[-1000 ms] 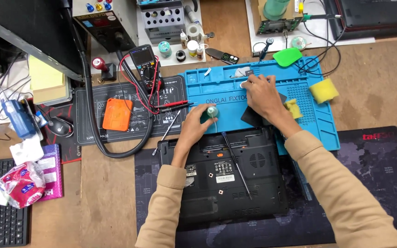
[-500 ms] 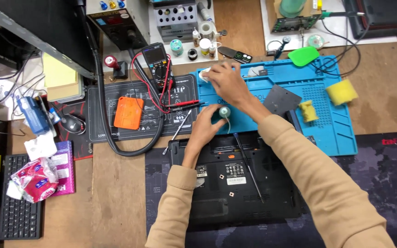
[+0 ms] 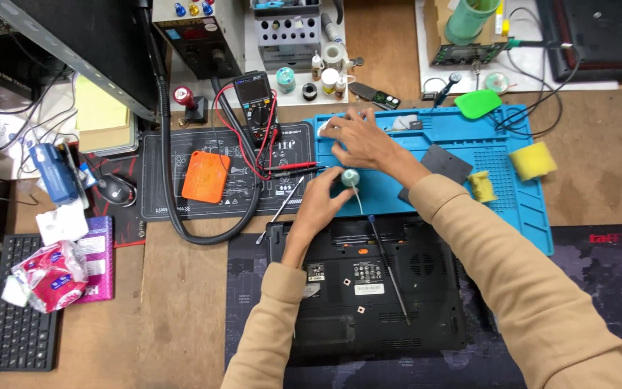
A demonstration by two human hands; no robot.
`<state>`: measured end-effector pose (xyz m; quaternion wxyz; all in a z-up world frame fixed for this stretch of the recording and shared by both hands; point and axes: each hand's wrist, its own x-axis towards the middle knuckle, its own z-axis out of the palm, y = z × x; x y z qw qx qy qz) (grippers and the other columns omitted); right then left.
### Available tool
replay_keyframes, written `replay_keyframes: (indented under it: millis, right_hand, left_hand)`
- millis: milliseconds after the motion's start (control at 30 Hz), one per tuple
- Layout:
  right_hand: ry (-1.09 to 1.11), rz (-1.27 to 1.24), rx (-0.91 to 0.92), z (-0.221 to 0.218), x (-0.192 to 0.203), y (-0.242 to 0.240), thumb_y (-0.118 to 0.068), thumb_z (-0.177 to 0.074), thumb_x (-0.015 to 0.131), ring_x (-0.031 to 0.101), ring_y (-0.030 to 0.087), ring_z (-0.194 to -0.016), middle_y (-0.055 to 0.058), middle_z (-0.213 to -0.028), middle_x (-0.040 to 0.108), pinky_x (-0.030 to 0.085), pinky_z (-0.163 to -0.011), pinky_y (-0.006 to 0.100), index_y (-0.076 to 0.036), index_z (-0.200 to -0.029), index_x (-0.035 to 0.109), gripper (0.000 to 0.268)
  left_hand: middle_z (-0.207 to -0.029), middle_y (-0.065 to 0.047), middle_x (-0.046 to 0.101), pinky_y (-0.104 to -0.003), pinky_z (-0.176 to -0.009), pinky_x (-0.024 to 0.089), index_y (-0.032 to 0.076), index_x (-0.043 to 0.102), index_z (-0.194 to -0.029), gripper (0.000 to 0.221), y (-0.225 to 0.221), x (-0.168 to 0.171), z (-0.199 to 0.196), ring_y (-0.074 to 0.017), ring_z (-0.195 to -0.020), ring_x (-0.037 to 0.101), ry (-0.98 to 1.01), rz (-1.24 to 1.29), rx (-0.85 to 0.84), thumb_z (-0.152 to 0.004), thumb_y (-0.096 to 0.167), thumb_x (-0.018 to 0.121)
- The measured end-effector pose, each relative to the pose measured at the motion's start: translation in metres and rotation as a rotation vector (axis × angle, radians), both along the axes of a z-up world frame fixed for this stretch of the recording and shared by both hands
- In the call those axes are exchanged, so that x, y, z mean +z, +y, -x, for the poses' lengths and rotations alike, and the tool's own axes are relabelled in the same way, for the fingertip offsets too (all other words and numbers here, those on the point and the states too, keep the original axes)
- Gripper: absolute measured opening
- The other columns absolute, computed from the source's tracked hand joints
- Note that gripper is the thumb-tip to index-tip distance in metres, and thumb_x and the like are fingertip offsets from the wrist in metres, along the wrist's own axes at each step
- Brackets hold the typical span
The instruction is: Disassembling a laptop to access internal components and applying maintenance materials.
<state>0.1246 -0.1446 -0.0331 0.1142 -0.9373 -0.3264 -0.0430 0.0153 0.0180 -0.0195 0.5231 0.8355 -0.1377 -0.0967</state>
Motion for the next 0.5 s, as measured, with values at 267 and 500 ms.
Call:
replay_keyframes:
  millis: [267,500]
  right_hand:
    - [-0.157,0.046,0.004,0.021,0.012,0.005,-0.038,-0.089,0.051,0.047,0.026,-0.098,-0.002,-0.118,0.056,0.036,-0.091,0.05,-0.018,-0.118,0.069,0.04]
    - [-0.517,0.203,-0.105,0.017,-0.004,0.027,-0.073,-0.103,0.028,0.043,0.022,-0.085,0.006,-0.108,0.05,0.034,-0.084,0.04,-0.009,-0.112,0.069,0.076]
  left_hand:
    - [-0.119,-0.025,0.067,-0.053,-0.096,0.054,-0.002,0.062,-0.125,0.038,0.01,0.031,0.022,-0.044,-0.121,0.062,-0.059,-0.138,0.013,-0.093,0.016,0.071]
    - [-0.122,-0.025,0.065,-0.051,-0.1,0.052,-0.004,0.06,-0.129,0.043,0.006,0.01,0.023,-0.0415,-0.125,0.06,-0.081,-0.134,0.057,-0.096,0.023,0.068]
